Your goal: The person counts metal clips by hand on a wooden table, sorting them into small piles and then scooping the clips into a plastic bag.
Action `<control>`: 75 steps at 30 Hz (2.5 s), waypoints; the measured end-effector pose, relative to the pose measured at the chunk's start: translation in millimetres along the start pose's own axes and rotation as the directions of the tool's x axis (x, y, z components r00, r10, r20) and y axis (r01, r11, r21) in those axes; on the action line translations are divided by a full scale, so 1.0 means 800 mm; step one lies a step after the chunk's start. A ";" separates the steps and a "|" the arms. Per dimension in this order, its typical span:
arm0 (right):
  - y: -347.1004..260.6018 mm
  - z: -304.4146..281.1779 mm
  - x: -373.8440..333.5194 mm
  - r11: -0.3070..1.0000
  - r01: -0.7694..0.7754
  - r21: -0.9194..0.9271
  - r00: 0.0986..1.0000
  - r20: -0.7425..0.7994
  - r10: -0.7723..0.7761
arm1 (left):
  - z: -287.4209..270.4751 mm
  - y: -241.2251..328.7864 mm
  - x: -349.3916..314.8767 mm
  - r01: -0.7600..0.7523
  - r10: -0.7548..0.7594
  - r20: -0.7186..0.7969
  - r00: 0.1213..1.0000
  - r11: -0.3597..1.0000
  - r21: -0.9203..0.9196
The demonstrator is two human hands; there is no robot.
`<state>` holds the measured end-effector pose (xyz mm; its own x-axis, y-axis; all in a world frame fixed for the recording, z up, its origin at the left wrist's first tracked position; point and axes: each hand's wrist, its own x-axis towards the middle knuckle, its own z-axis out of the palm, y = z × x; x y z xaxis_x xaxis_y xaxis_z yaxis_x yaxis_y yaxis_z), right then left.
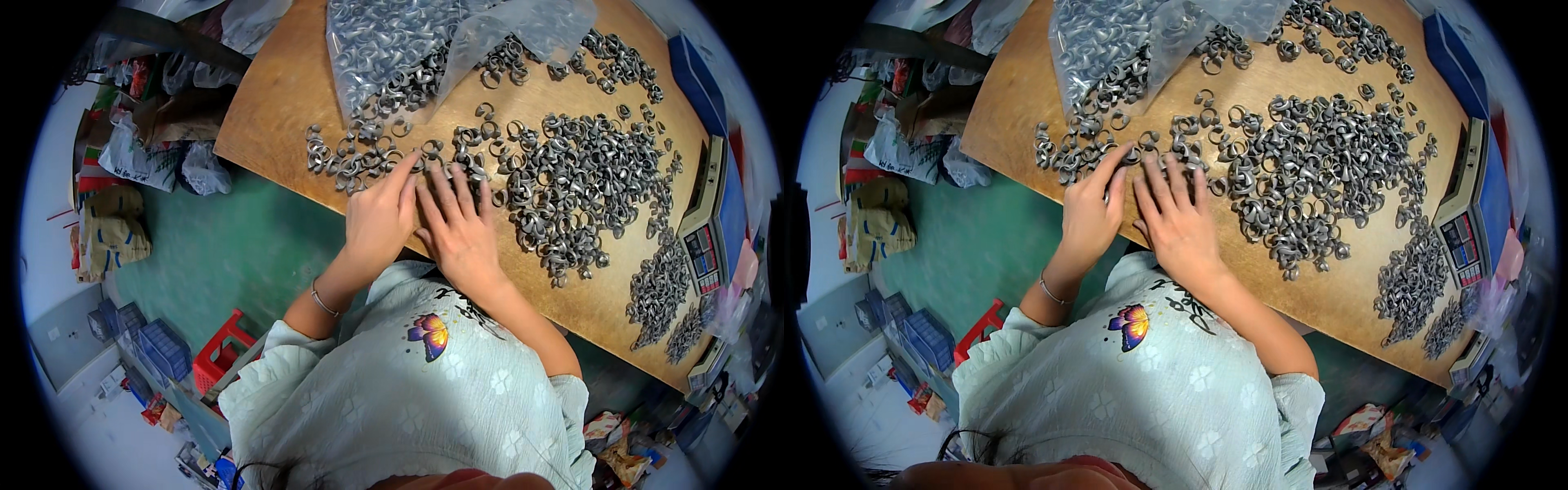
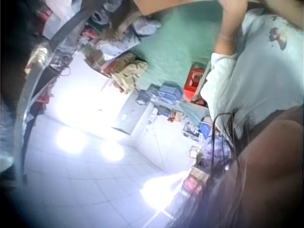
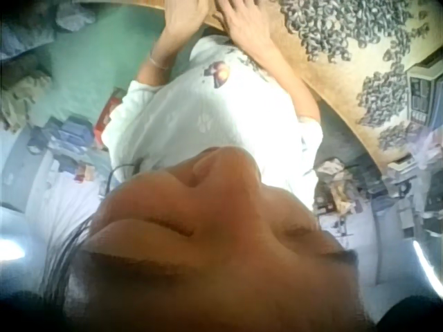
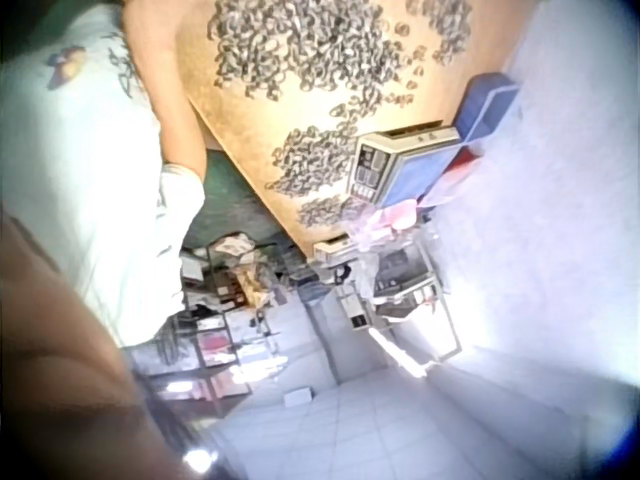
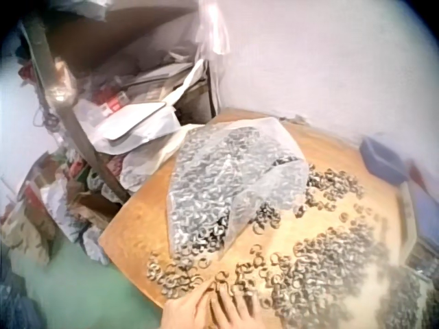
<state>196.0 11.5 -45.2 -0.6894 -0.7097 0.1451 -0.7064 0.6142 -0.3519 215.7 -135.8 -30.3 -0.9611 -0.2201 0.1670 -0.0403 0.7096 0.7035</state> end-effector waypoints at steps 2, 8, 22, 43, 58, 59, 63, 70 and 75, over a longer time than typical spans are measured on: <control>0.012 0.001 -0.007 0.993 0.098 -0.069 0.995 0.028 -0.097 | 0.001 0.000 -0.003 -0.047 0.046 -0.018 0.999 0.997 -0.064; 0.036 -0.032 -0.054 0.986 -0.151 -0.068 0.985 -0.090 0.145 | -0.001 0.016 -0.015 -0.107 0.087 0.359 0.929 0.994 0.036; 0.018 -0.022 -0.030 0.993 -0.018 -0.114 1.000 0.023 0.021 | 0.005 -0.004 -0.009 0.028 -0.031 0.081 0.996 0.999 0.036; 0.063 -0.039 -0.095 0.954 -0.299 -0.016 0.911 -0.302 0.280 | 0.023 0.020 -0.001 -0.085 0.075 0.255 0.964 0.996 0.026; 0.049 -0.036 -0.103 0.997 -0.063 0.035 0.974 -0.216 0.069 | -0.009 0.017 -0.015 -0.048 0.025 0.213 0.977 0.994 0.103; 0.046 -0.034 -0.106 0.980 -0.154 0.123 0.933 -0.308 0.186 | -0.007 0.016 -0.017 0.028 -0.037 0.197 0.980 0.998 0.050; 0.048 -0.038 -0.117 0.981 -0.192 0.033 0.960 -0.202 0.195 | 0.019 0.043 -0.011 -0.210 0.235 0.207 0.950 0.969 -0.132; 0.065 -0.043 -0.142 0.904 -0.426 -0.034 0.841 -0.383 0.382 | 0.054 0.075 0.044 -0.357 0.240 0.454 0.858 0.914 0.192; 0.073 -0.041 -0.150 0.850 -0.518 0.091 0.712 -0.504 0.488 | 0.032 0.062 0.046 -0.272 0.153 0.400 0.903 0.927 0.258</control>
<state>231.9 143.9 -52.7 -0.9171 -0.0318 0.3975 -0.2286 0.8586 -0.4588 171.3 -92.0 -7.1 -0.9839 0.1781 -0.0178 0.1534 0.8904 0.4286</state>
